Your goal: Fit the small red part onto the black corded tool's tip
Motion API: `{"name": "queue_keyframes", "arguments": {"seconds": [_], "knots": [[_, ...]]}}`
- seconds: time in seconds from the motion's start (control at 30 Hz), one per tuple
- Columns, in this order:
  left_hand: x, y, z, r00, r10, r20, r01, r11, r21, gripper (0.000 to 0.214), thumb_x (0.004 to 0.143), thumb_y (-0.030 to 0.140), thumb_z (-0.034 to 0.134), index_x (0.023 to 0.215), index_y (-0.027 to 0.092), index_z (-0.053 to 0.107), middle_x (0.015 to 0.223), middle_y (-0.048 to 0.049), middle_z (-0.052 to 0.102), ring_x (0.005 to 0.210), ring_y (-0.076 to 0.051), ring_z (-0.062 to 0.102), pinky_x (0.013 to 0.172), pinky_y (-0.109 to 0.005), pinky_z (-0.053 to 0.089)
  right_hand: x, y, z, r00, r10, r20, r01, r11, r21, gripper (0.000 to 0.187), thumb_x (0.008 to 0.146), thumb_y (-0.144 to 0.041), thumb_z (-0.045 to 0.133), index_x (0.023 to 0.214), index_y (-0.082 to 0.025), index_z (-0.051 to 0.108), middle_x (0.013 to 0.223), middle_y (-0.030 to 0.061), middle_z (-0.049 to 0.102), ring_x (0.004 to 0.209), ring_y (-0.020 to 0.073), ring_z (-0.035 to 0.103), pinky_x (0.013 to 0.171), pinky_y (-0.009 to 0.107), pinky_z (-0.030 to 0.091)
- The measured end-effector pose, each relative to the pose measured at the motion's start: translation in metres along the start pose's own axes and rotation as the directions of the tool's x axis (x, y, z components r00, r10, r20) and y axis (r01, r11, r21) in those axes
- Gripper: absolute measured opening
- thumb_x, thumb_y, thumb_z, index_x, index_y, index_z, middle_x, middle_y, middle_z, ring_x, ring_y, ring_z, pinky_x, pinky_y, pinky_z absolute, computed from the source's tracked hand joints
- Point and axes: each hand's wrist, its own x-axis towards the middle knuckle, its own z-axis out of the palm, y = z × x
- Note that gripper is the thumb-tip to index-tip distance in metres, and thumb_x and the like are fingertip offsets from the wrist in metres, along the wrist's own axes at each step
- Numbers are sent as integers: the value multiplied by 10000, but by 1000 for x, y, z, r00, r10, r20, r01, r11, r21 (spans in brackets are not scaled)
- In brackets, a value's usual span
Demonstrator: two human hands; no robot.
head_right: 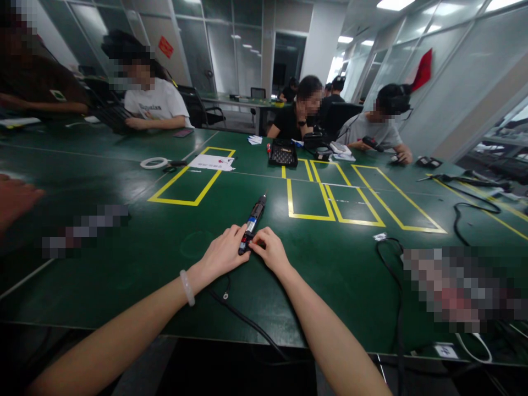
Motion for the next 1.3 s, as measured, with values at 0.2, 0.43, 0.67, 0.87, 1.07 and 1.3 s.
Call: {"name": "queue_keyframes", "arguments": {"seconds": [0.2, 0.43, 0.67, 0.87, 1.07, 1.3], "knots": [[-1, -1, 1, 1000, -6, -6, 6, 1000, -1, 597, 814, 376, 543, 1349, 169, 379, 1108, -131, 533, 982, -274, 550, 777, -361, 472, -3, 3, -4, 999, 29, 38, -30, 999, 30, 61, 820, -228, 648, 782, -196, 612, 755, -4, 515, 641, 128, 497, 615, 254, 407], [-1, -2, 2, 1000, -7, -12, 7, 1000, -14, 597, 809, 371, 561, 1349, 193, 380, 1123, -124, 538, 982, -267, 557, 774, -352, 472, -4, 1, -4, 997, -29, 67, 27, 999, 30, 106, 822, -162, 610, 913, -206, 644, 896, 29, 559, 758, 148, 545, 702, 270, 454], [-2, -4, 5, 1000, -2, -20, 2, 1000, -20, 611, 816, 379, 550, 1363, 176, 367, 1129, -129, 532, 993, -278, 551, 784, -363, 471, -4, -4, -6, 998, -31, 54, 29, 999, 44, 160, 844, -163, 597, 949, -219, 704, 933, 54, 617, 778, 159, 582, 723, 290, 478], [-3, -3, 7, 999, -3, -45, 4, 1000, 15, 620, 853, 458, 516, 1382, 170, 369, 1128, -136, 525, 998, -286, 543, 768, -368, 472, -7, -8, -5, 1000, 12, -27, -13, 999, -41, 132, 852, -224, 586, 930, -214, 691, 845, 38, 690, 710, 166, 619, 682, 286, 480], [1, 4, 7, 997, -37, -67, 43, 996, 81, 581, 889, 506, 466, 1363, 174, 409, 1089, -133, 523, 967, -270, 529, 734, -344, 453, -10, -10, -4, 997, 52, -54, -59, 987, -147, 128, 864, -257, 571, 878, -219, 692, 744, 11, 698, 621, 150, 610, 624, 260, 441], [3, 8, 10, 993, -77, -87, 86, 990, 114, 591, 904, 468, 461, 1417, 193, 362, 1103, -127, 506, 984, -261, 500, 739, -333, 427, -11, -13, -4, 998, 54, -37, -58, 994, -97, 180, 892, -248, 513, 880, -194, 684, 726, 7, 694, 601, 129, 606, 600, 230, 425]]}}
